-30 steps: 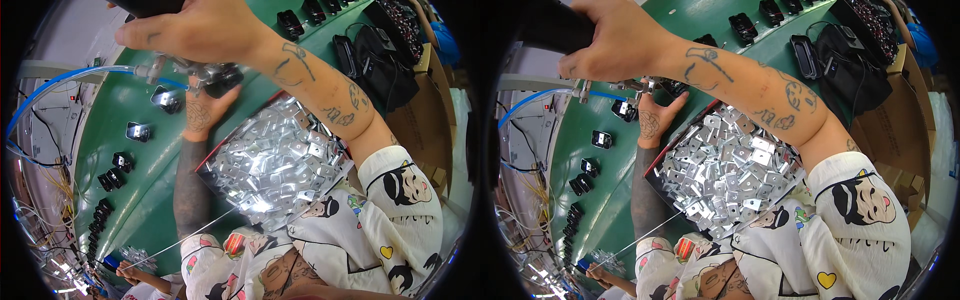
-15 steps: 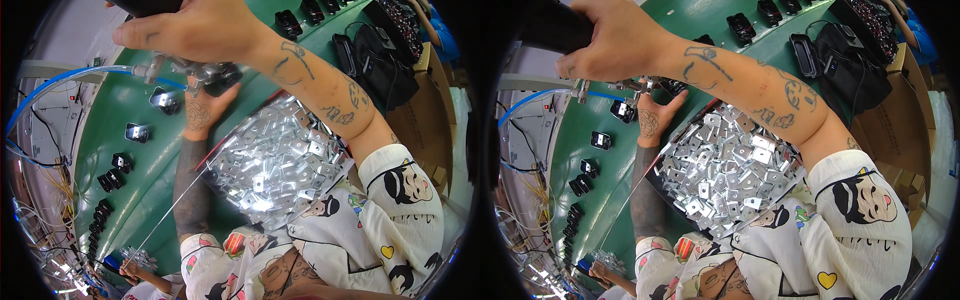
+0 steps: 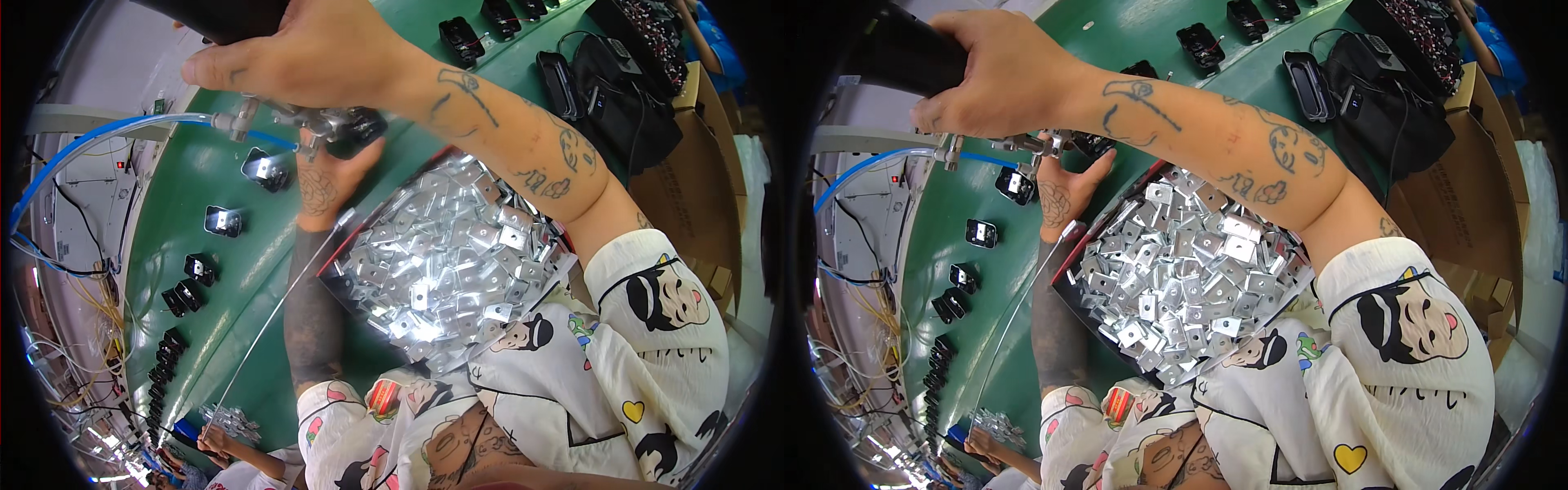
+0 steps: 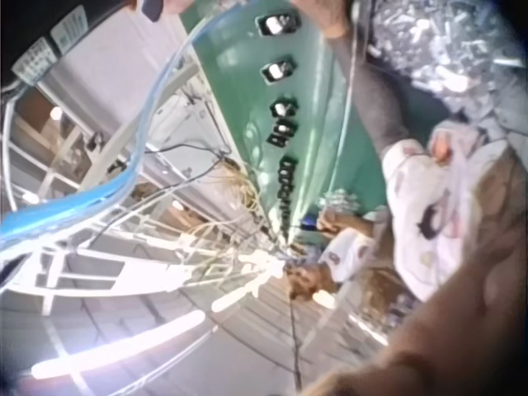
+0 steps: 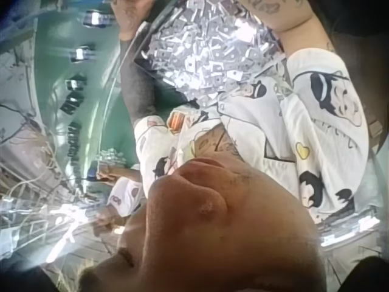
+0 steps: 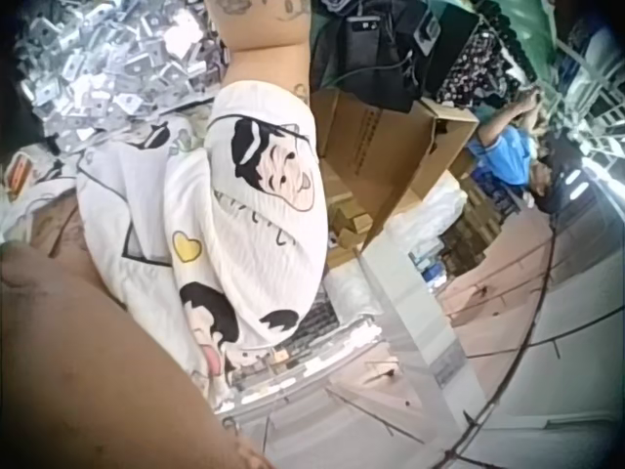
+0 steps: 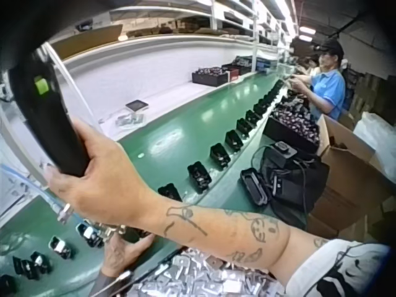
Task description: Assembling small electronic components by placing metal inserts into plastic housings at a factory workstation.
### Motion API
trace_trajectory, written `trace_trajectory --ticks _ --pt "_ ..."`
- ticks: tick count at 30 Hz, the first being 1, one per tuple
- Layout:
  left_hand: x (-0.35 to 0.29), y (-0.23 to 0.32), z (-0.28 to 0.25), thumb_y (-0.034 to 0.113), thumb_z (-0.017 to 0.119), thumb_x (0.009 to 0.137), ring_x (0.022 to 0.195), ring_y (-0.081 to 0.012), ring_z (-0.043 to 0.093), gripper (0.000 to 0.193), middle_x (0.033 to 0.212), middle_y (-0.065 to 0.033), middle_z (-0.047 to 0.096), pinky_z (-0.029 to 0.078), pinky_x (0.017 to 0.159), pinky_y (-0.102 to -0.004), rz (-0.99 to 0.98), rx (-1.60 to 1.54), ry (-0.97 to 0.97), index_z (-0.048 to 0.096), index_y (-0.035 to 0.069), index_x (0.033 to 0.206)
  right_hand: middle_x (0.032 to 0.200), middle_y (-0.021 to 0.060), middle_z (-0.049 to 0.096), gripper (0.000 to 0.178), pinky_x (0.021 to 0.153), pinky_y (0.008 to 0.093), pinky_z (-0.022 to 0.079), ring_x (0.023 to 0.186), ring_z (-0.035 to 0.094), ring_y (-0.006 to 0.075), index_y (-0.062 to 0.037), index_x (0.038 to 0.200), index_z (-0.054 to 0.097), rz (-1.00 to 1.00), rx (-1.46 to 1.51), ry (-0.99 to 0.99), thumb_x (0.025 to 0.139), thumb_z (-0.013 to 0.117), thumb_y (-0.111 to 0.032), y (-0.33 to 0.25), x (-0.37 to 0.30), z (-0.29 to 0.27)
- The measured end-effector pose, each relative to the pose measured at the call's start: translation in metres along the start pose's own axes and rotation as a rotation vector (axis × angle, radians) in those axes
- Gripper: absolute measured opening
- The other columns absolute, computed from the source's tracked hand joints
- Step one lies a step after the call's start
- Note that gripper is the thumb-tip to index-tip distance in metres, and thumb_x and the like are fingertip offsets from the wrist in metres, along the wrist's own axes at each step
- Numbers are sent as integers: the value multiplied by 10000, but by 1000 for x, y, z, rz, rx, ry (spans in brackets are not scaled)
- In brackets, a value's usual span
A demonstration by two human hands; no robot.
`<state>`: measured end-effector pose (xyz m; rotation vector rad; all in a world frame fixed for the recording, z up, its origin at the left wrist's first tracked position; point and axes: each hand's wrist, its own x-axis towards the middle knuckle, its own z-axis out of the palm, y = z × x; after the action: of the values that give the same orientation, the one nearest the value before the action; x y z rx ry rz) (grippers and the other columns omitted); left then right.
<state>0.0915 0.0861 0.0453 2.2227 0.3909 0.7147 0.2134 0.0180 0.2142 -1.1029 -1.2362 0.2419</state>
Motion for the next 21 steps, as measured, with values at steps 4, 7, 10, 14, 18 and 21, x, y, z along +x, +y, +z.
trace_trajectory --ticks 4,7,10,14,18,21 --pt "4 2 1 209 835 706 934 -302 654 578 1099 -167 650 525 821 -350 52 33 -34 594 9 1191 835 19 579 461 563 241 388 596 456 117 -19 1257 521 -63 -16 51 825 670 -82 -9 -1 -2" --pt "9 6 0 239 843 721 954 -301 655 598 1072 -178 667 520 854 -362 -31 36 -7 586 -14 1199 830 19 579 454 562 241 389 596 457 117 -20 1250 524 -71 -11 49 824 670 -80 -10 -8 -14" --pt "9 5 0 237 838 725 937 -297 656 582 1053 -175 671 520 843 -358 -34 48 20 585 -15 1185 826 19 579 448 562 242 389 595 458 118 -22 1243 528 -75 -8 57 822 670 -79 -11 -6 -6" --pt "7 2 3 197 816 722 866 -284 657 511 1023 -153 663 526 778 -334 39 76 76 589 7 1138 820 19 579 439 562 243 390 594 459 119 -24 1233 532 -77 -4 76 820 670 -76 -9 3 4" --pt "5 2 6 195 827 717 848 -277 660 497 1005 -150 668 526 773 -331 -7 12 120 582 2 1103 814 19 578 430 562 244 390 593 461 119 -26 1224 536 -80 0 87 818 670 -74 -6 4 1" --pt "4 1 4 193 833 712 846 -272 660 496 1004 -149 669 527 773 -330 -4 17 140 584 -1 1095 810 18 578 424 562 244 391 592 461 120 -27 1217 539 -84 6 92 816 670 -72 -7 2 1"
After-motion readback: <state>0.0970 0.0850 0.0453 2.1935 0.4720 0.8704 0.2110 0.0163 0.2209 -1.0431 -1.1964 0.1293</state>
